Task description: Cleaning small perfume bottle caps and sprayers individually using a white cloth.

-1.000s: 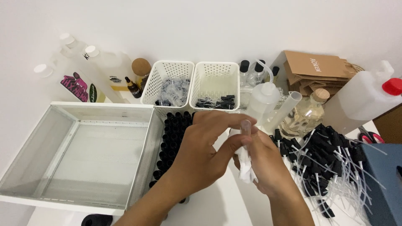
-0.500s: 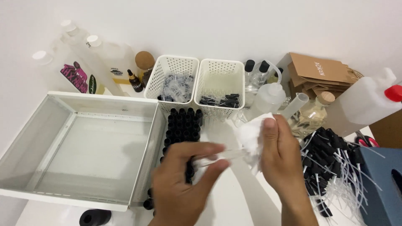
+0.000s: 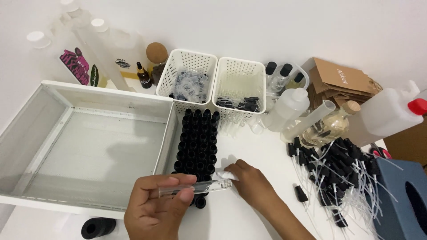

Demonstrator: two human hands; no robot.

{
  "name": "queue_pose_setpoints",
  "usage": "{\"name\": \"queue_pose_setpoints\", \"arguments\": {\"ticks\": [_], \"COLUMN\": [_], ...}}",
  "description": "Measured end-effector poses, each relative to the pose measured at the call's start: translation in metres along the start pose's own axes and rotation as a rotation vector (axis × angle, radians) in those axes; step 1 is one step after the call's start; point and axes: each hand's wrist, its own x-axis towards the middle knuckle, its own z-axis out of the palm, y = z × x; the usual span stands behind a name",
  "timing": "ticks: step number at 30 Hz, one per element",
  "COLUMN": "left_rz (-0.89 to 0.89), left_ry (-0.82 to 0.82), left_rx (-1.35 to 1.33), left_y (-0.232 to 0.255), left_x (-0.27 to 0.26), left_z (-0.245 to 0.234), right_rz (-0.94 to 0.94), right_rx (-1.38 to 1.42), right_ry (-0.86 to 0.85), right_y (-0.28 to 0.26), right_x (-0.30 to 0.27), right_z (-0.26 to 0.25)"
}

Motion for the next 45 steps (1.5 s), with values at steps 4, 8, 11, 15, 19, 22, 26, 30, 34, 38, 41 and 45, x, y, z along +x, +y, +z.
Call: {"name": "queue_pose_setpoints", "arguments": {"ticks": [4, 8, 11, 15, 19, 22, 26, 30, 34, 38, 41, 45], "left_rz": [0.074, 0.071, 0.089, 0.108, 0.361, 0.419, 0.447, 0.406, 0.396, 0.434, 0.244, 0.193], "left_ry": [-0.058, -0.056, -0.082, -0.286, -0.446, -0.432, -0.486, -0.482, -0.561, -0.745, -0.926, -0.847], "left_rx": [-0.074, -0.064, -0.105, -0.108, 0.221, 0.227, 0.281, 0.203, 0.183, 0.189, 0.295, 0.244], "left_y": [0.002, 0.001, 0.0, -0.001, -0.002, -0.016, -0.022, -0.028, -0.019, -0.027, -0.014, -0.041], "left_x": [0.0, 0.001, 0.003, 0.004, 0.0, -0.004, -0.009, -0.015, -0.02, -0.021, -0.034, -0.047], "left_z": [0.0, 0.001, 0.006, 0.023, 0.042, 0.051, 0.059, 0.065, 0.07, 0.07, 0.063, 0.06], "right_rz": [0.206, 0.2, 0.364, 0.494, 0.735, 0.76, 0.554, 0.52, 0.527, 0.175, 0.274, 0.438], "right_rx": [-0.005, -0.002, 0.064, 0.634, 0.736, 1.236, 0.631, 0.237, 0.503, -0.069, 0.104, 0.32], "right_ry": [-0.109, -0.001, 0.065, 0.231, 0.014, 0.083, 0.131, 0.202, 0.523, 1.25, 1.18, 1.062], "right_y": [-0.019, -0.025, -0.043, -0.07, -0.089, -0.122, -0.095, -0.079, -0.096, -0.07, -0.057, -0.003], "right_x": [-0.001, -0.008, -0.017, -0.029, -0.051, -0.065, -0.08, -0.088, -0.088, -0.077, -0.082, -0.105], "right_z": [-0.04, -0.085, -0.116, -0.13, -0.12, -0.129, -0.094, -0.076, -0.066, 0.021, 0.041, 0.064]}}
